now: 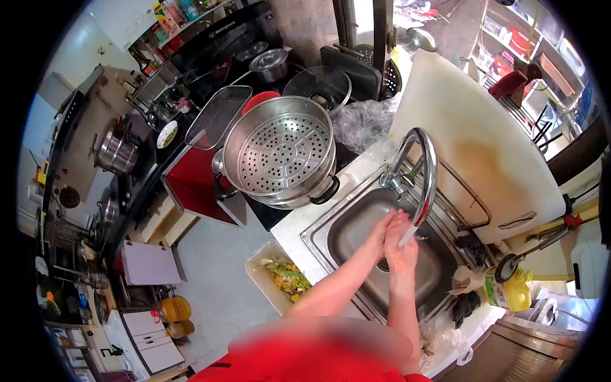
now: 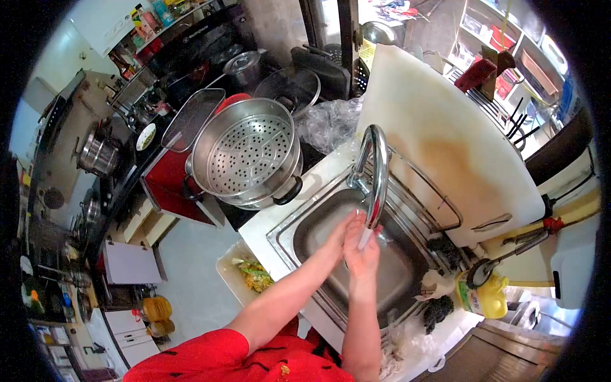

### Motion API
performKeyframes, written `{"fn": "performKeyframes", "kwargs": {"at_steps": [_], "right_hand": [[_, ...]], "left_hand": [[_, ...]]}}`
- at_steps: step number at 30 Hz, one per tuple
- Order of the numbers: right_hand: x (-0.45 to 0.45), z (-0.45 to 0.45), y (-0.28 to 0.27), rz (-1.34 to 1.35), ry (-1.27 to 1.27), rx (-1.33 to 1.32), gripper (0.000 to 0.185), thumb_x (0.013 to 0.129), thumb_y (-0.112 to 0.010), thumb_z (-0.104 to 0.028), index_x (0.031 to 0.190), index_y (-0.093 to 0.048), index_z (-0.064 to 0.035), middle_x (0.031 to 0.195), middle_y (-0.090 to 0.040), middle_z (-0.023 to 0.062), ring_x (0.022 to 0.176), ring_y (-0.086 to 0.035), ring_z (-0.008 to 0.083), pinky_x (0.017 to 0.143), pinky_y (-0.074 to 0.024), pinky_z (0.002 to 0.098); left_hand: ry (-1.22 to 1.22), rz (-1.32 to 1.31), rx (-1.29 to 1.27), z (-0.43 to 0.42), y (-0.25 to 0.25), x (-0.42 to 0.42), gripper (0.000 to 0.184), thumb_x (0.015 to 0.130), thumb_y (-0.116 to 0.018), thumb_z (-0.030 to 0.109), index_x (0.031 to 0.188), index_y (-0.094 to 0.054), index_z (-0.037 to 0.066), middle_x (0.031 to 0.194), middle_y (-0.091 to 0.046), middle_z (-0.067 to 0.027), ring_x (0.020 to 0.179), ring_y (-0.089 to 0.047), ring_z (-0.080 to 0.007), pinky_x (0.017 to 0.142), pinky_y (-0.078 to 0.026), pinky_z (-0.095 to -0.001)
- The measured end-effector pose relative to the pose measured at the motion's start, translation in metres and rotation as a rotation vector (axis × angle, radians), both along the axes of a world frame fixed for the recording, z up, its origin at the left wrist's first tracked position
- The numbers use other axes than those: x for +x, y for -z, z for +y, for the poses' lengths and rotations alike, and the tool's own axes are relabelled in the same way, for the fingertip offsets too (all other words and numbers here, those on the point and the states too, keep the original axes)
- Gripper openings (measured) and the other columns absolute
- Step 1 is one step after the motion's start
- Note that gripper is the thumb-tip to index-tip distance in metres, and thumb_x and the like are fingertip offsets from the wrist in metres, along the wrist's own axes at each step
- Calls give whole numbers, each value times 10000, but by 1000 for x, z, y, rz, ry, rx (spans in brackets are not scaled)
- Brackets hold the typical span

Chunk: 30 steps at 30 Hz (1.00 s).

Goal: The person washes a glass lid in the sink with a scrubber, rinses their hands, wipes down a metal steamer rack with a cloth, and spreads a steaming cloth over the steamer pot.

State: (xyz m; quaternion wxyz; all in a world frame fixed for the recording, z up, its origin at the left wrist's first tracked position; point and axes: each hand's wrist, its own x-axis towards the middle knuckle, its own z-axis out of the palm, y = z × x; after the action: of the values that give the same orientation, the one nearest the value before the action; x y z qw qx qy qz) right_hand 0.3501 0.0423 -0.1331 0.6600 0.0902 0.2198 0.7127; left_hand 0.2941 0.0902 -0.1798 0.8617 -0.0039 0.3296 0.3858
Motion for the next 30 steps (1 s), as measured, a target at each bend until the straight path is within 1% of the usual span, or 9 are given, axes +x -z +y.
{"fn": "performKeyframes", "kwargs": {"at_steps": [4, 8, 10, 12, 14, 20, 22, 24, 30], "right_hand": [[4, 7, -16, -165, 99, -42, 334, 910, -364, -165, 1180, -418, 23, 1074, -549, 159, 974, -550, 263, 848, -459, 369], [12, 10, -18, -588, 283, -210, 366, 906, -366, -177, 1222, -385, 5, 1095, -539, 171, 993, -543, 272, 854, -454, 373], [16, 10, -3, -1259, 198, -331, 419, 903, -378, -279, 1254, -384, -50, 1208, -476, 174, 1128, -463, 260, 899, -415, 384], [13, -1, 29, -1502, 16, -326, 419, 910, -369, -270, 1275, -367, -63, 1283, -413, 166, 1206, -374, 282, 999, -298, 405], [-7, -24, 37, -2641, 193, 45, 431, 913, -378, -286, 1277, -372, -56, 1327, -363, 162, 1241, -321, 289, 1049, -200, 386], [-15, -29, 15, -2057, 189, -75, 471, 911, -385, -362, 1265, -403, -52, 1325, -368, 134, 1227, -337, 239, 1029, -229, 343], [6, -17, 37, -1679, 75, -206, 493, 912, -378, -391, 1272, -404, -55, 1321, -377, 106, 1217, -346, 210, 1018, -238, 321], [21, -5, 57, -1304, -35, -324, 516, 913, -372, -420, 1278, -404, -58, 1317, -386, 79, 1208, -354, 181, 1007, -247, 299], [-3, -33, 23, -1489, 73, -213, 570, 913, -378, -414, 1323, -315, -22, 1334, -354, 89, 1235, -322, 182, 1028, -221, 304]], "left_hand": [[175, -175, 15, -34, -104, -5, 450, 870, -469, 430, 1226, -398, 164, 1060, -556, -122, 874, -577, -287, 726, -500, -404], [145, -311, 205, -57, -70, 6, 420, 893, -413, 425, 1233, -400, 179, 1073, -549, -122, 955, -545, -275, 771, -485, -411], [283, -226, 211, -53, 11, 23, 436, 903, -383, 429, 1256, -390, 174, 1122, -530, -118, 998, -524, -279, 794, -475, -410], [505, 168, 827, -36, 84, 35, 446, 911, -373, 404, 1283, -376, 158, 1201, -477, -99, 1050, -484, -261, 823, -454, -390], [489, 297, 865, -28, 85, 32, 450, 906, -387, 409, 1270, -388, 144, 1195, -474, -82, 1038, -480, -237, 831, -442, -377], [-64, 15, 305, -30, 59, 10, 535, 879, -399, 513, 1236, -428, 115, 1106, -514, -32, 991, -482, -162, 874, -371, -347], [108, 285, 194, -68, -42, 21, 539, 907, -348, 471, 1291, -379, 94, 1231, -461, -58, 1109, -423, -204, 967, -294, -351], [38, 458, 558, -82, -42, 34, 573, 914, -401, 357, 1389, -196, 112, 1404, -252, -77, 1298, -196, -199, 1052, -156, -324], [88, 596, 582, -50, -51, 29, 542, 882, -433, 308, 1350, -260, 98, 1392, -278, -108, 1283, -236, -229, 1044, -174, -364]]}}
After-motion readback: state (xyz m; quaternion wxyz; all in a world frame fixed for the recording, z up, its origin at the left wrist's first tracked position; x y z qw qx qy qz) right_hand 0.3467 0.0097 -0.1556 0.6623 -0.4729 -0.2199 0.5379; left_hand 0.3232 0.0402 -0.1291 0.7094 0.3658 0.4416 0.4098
